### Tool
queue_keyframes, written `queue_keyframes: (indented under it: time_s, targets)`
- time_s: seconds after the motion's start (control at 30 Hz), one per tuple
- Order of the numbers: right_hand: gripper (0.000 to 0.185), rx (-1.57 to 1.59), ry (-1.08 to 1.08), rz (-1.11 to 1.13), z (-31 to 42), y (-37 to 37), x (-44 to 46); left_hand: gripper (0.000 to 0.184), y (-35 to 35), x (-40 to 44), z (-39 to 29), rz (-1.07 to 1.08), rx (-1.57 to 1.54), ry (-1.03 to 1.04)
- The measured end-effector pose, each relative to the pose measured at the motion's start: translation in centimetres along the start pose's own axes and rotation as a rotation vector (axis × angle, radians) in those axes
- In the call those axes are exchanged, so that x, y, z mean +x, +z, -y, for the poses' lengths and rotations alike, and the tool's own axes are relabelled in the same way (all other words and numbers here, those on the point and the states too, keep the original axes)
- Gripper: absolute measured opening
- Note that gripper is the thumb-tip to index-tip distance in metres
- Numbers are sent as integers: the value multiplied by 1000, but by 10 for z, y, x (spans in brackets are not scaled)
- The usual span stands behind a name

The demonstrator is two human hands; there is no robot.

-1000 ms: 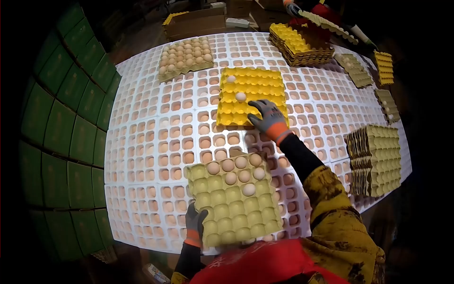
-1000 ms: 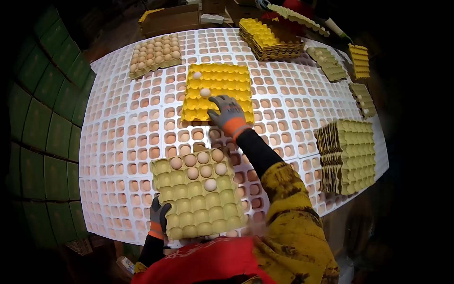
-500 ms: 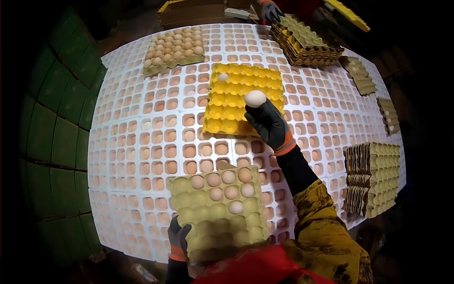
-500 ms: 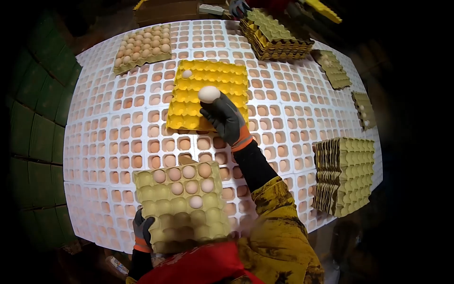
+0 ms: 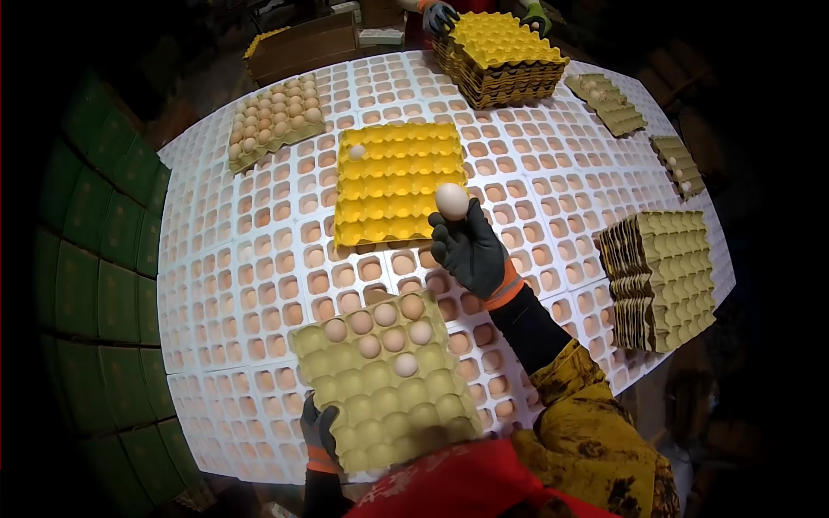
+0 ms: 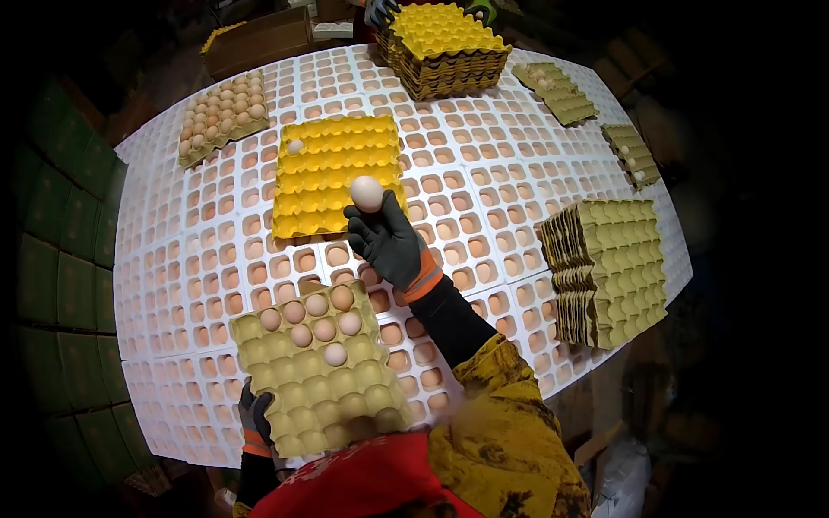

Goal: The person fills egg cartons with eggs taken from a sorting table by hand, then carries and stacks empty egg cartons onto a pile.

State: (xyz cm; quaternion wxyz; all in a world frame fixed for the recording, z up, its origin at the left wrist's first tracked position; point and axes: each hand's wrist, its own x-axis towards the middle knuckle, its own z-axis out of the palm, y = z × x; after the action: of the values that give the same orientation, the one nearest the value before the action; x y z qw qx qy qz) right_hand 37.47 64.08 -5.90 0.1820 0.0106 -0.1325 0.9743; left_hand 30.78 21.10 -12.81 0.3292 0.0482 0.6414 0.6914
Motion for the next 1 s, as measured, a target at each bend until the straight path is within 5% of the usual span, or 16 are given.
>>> queue_keyframes:
  time_s: [0.23,0.37,0.57,0.77,0.9,1.0]
  targets:
    - [47,-120,-114,-269,1,13,-11,56,-10,-1,10,14,86,11]
    - [47,-787,-381,-532,6,8,-27,46,-11,-2,15,-33,65,29]
    - [60,-1120,-430,-490,-3,-8,-74,47,-3,-4,8,-19,29,20]
    - [49,-1668,-85,-424,-65,36,-146,55,-4,-2,7,-30,120,4]
    - [44,-2021,-437,-118,-87,27,-158,53,-9,-2,14,-53,70,3]
    - [37,-2108,-280,-148,-92,16,-164,59,-9,-4,14,-1,68,46]
